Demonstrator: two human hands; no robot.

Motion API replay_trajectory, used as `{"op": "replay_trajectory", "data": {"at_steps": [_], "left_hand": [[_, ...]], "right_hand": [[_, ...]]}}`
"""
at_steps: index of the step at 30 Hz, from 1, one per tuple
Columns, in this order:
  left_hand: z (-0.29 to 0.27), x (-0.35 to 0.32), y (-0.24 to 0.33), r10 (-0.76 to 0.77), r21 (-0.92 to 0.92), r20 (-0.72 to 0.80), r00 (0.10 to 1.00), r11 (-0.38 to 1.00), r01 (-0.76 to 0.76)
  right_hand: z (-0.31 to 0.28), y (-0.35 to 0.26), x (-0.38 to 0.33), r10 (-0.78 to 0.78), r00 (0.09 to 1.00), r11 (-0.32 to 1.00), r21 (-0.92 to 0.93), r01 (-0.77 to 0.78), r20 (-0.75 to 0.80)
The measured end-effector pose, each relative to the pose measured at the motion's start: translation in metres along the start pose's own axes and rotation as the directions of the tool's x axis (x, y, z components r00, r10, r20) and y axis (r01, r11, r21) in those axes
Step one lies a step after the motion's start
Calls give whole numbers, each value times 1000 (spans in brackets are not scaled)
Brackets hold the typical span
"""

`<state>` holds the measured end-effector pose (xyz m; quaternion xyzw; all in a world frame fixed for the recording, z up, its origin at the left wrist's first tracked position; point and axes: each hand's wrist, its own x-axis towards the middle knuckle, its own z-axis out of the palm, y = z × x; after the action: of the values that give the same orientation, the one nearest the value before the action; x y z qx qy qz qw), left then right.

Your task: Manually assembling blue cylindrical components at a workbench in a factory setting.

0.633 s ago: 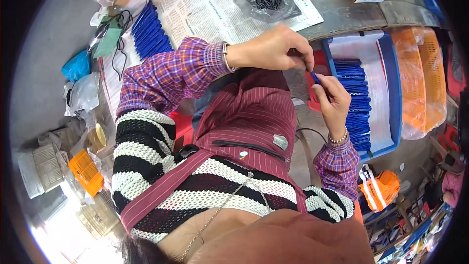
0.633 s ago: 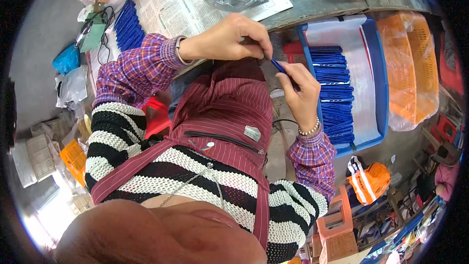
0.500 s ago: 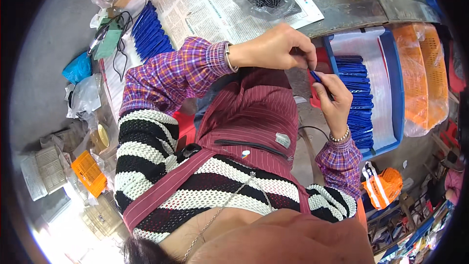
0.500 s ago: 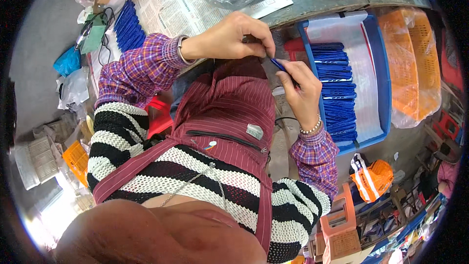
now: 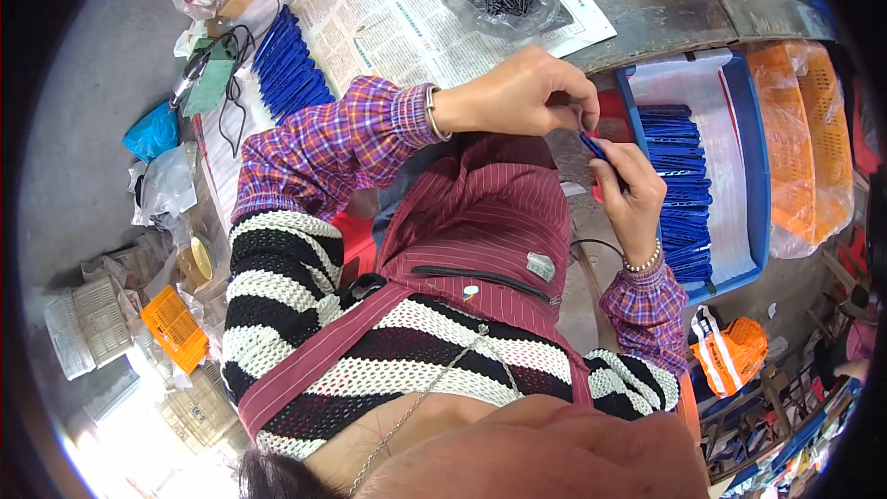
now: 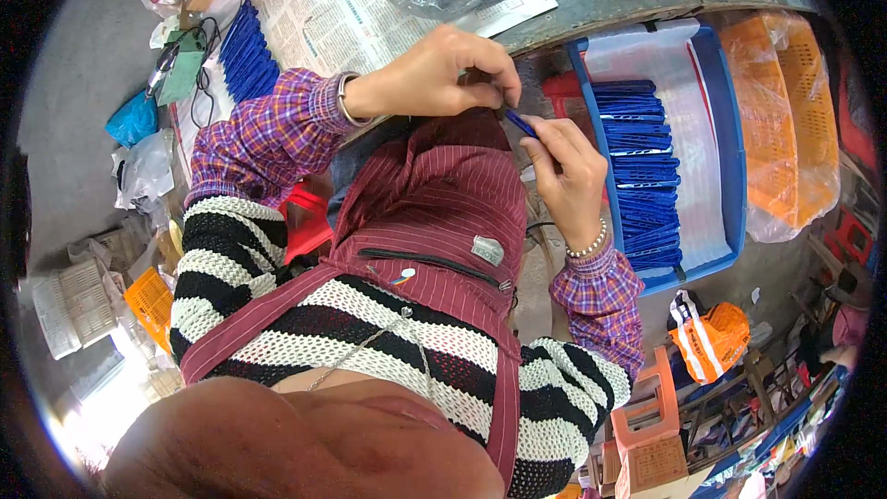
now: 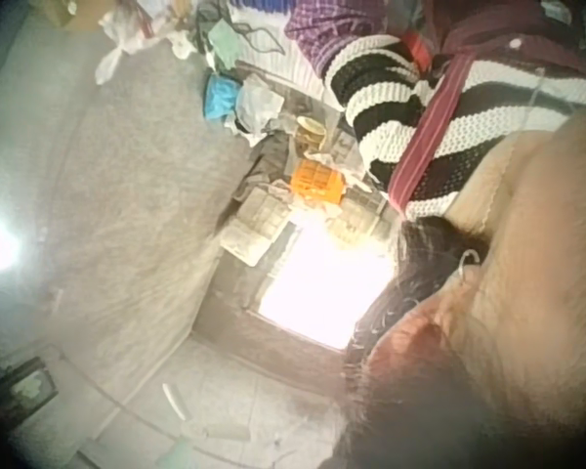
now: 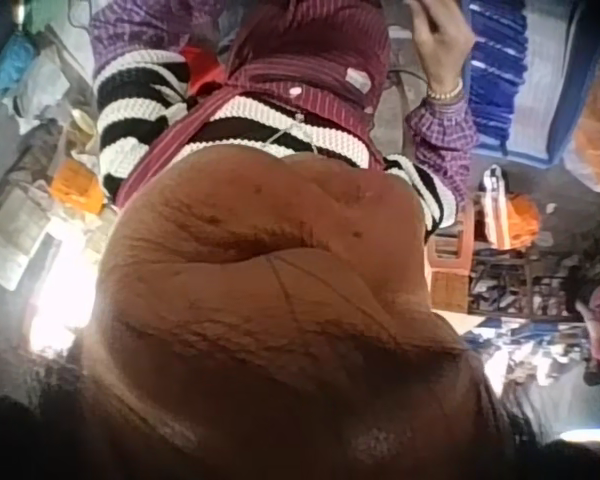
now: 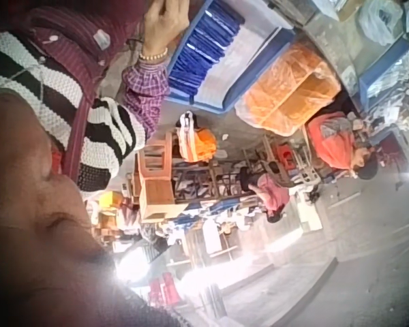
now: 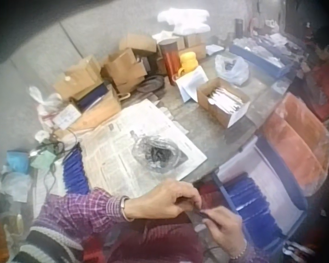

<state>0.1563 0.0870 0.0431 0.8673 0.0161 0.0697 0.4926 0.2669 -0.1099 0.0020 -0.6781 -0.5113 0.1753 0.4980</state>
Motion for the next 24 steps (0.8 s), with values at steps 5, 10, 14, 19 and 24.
{"op": "replay_trajectory", "data": {"at_steps": [5, 10, 14, 19, 24], "left_hand": [[11, -1, 9, 173, 233, -108, 979, 962, -144], [-1, 3, 4, -54, -193, 91, 994, 979, 71], [-8, 7, -6, -143, -531, 378, 915, 776, 340], [-7, 6, 0, -149, -370, 332, 932, 888, 274], [-18, 11, -2, -137, -241, 211, 968, 952, 187]], "right_hand": [[2, -3, 1, -30, 999, 991, -132, 28, -17], [-3, -1, 7, -12, 1000, 1000, -19, 12, -15], [-8, 2, 11, -4, 997, 983, 185, -11, 82], [-8, 9, 10, -10, 993, 969, 248, -19, 115], [-15, 22, 15, -15, 994, 966, 259, -13, 105]]}}
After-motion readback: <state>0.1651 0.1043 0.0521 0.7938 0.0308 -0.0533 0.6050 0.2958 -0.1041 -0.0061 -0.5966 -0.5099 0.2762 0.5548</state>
